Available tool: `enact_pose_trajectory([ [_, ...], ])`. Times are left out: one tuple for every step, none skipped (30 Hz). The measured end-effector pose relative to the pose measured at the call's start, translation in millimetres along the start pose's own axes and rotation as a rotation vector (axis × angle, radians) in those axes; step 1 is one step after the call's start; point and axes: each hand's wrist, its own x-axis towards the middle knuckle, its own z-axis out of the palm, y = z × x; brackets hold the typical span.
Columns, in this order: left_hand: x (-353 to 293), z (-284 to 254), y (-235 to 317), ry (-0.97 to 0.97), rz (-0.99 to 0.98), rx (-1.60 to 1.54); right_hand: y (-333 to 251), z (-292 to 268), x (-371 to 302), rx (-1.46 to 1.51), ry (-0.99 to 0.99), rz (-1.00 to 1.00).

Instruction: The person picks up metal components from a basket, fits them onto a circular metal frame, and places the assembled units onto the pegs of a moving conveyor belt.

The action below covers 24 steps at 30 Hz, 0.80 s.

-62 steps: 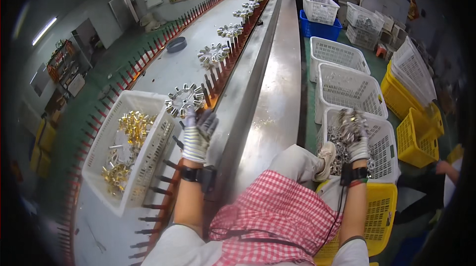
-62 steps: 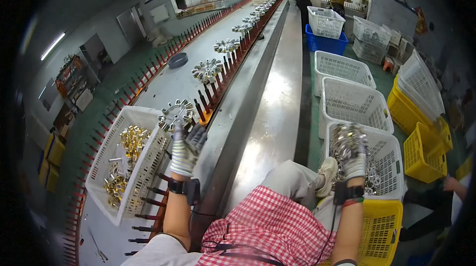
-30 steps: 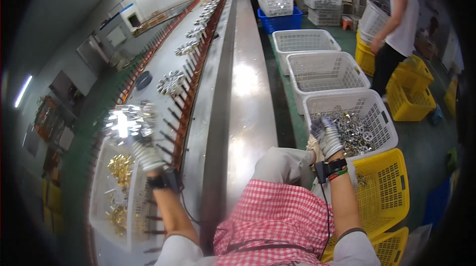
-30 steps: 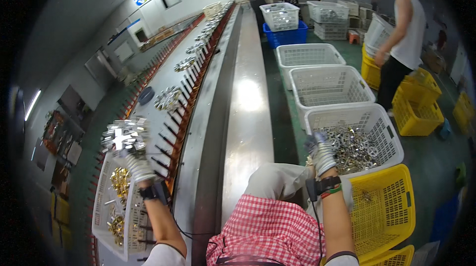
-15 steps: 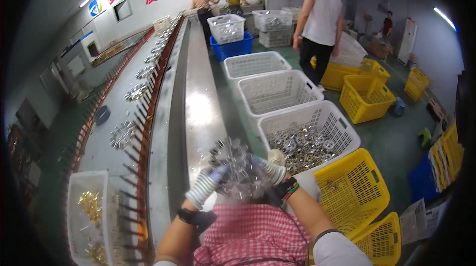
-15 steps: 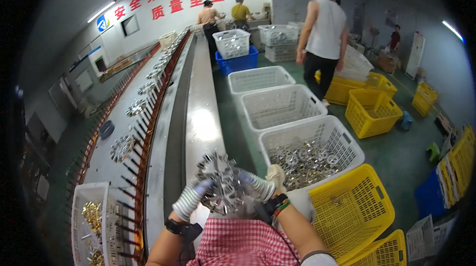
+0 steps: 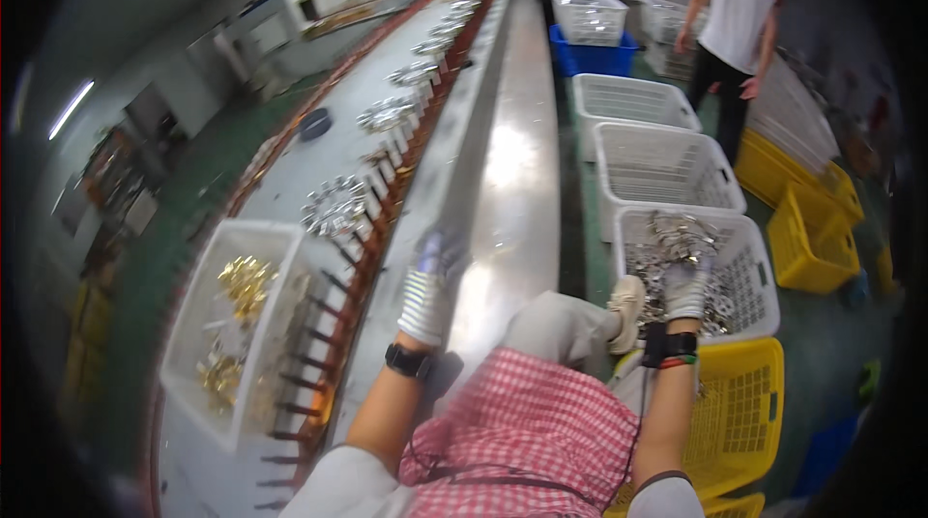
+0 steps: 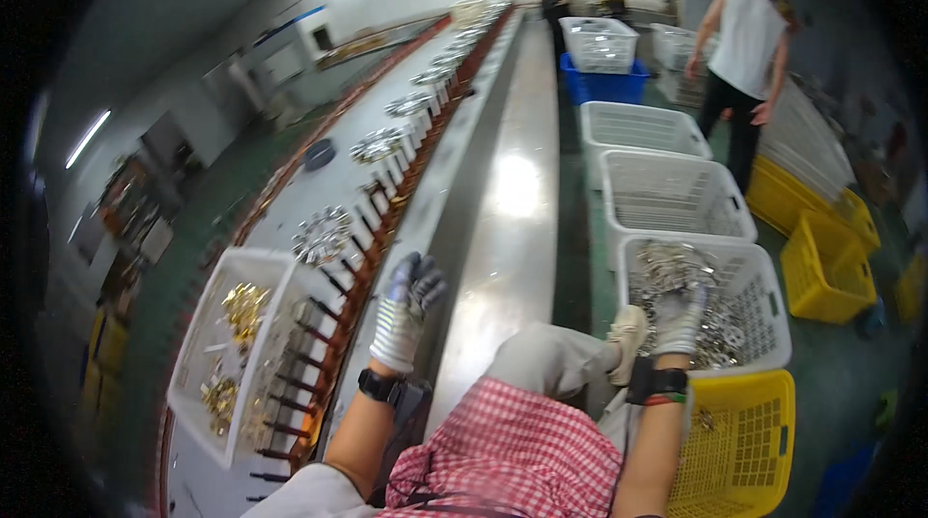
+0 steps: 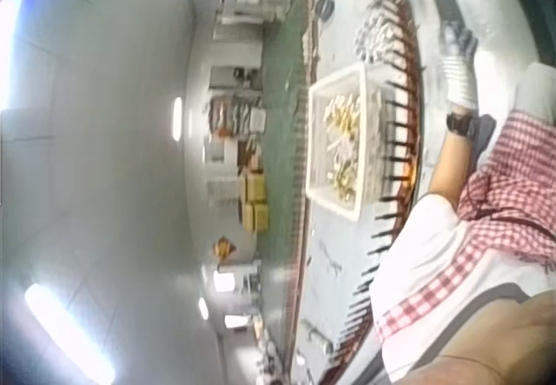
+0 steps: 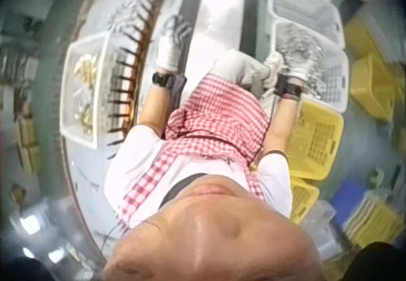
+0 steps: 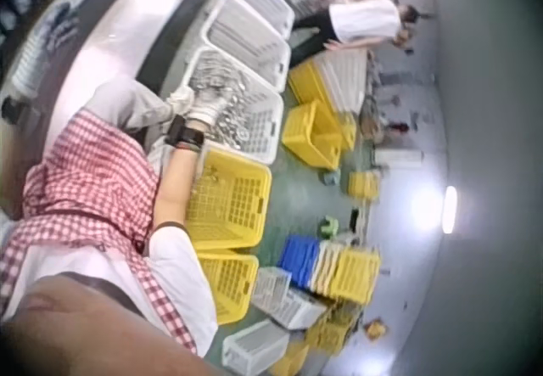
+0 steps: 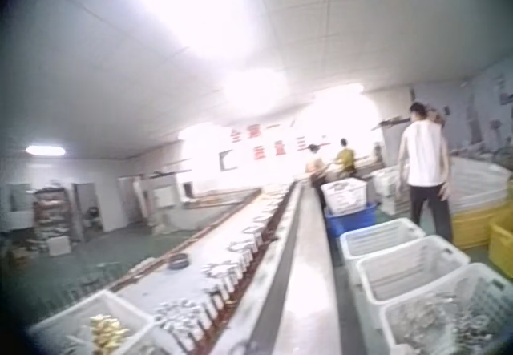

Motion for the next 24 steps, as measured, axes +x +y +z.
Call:
enact_pose_trajectory([
  [5,-13,4,0.11,0.038,-0.043,-1,-30,11,-0.775,-0.076,-0.464],
  [2,-42,7,0.256,0.087,-0.073,-4,3,-1,-0.047,0.304,-0.025],
  [3,-58,15,0.336,0.09,-0.168,-2,16,-10,-0.042,0.308,-0.031],
  [4,-72,22,0.417,0.094,-0.221,2,22,-14,-0.035,0.313,-0.042],
  [4,-84,29,0.467,0.071,-0.283,7,21,-14,-0.035,0.313,-0.029],
  [6,-93,35,0.508,0.047,-0.347,11,20,-14,-0.069,0.253,-0.003],
  [6,-100,40,0.52,0.079,-0.374,14,19,-17,-0.101,0.195,0.022],
  [5,-111,43,0.508,0.088,-0.393,17,20,-18,-0.093,0.198,0.023],
  [4,-115,52,0.521,0.087,-0.347,21,25,-21,-0.139,0.166,0.037],
  [4,-116,58,0.532,0.086,-0.3,24,28,-24,-0.183,0.136,0.05],
  [-2,-113,58,0.679,0.183,-0.249,25,30,-26,-0.159,0.147,0.064],
  [-8,-140,52,0.635,0.126,-0.243,28,29,-27,-0.147,0.15,0.059],
  [-15,-131,53,0.623,0.125,-0.211,27,27,-25,-0.148,0.122,0.064],
  [-18,-121,56,0.612,0.124,-0.178,26,26,-23,-0.15,0.096,0.07],
  [-20,-108,65,0.636,0.189,-0.148,30,33,-25,-0.138,0.118,0.085],
  [-23,-93,77,0.531,0.282,-0.136,31,34,-25,-0.138,0.129,0.087],
  [-15,-84,85,0.479,0.299,-0.14,31,34,-24,-0.152,0.108,0.087],
  [-10,-75,98,0.438,0.326,-0.14,31,36,-26,-0.167,0.078,0.1],
  [2,-63,100,0.384,0.291,-0.178,31,30,-22,-0.154,0.091,0.108],
  [20,-69,98,0.266,0.326,-0.234,33,26,-20,-0.154,0.091,0.11],
  [40,-79,91,0.376,0.371,-0.157,36,23,-16,-0.174,0.084,0.136],
  [60,-94,84,0.486,0.417,-0.076,40,22,-13,-0.193,0.077,0.165],
  [76,-106,79,0.534,0.314,-0.182,46,28,-18,-0.229,0.098,0.139],
  [93,-117,74,0.575,0.207,-0.29,49,31,-20,-0.225,0.098,0.13],
])
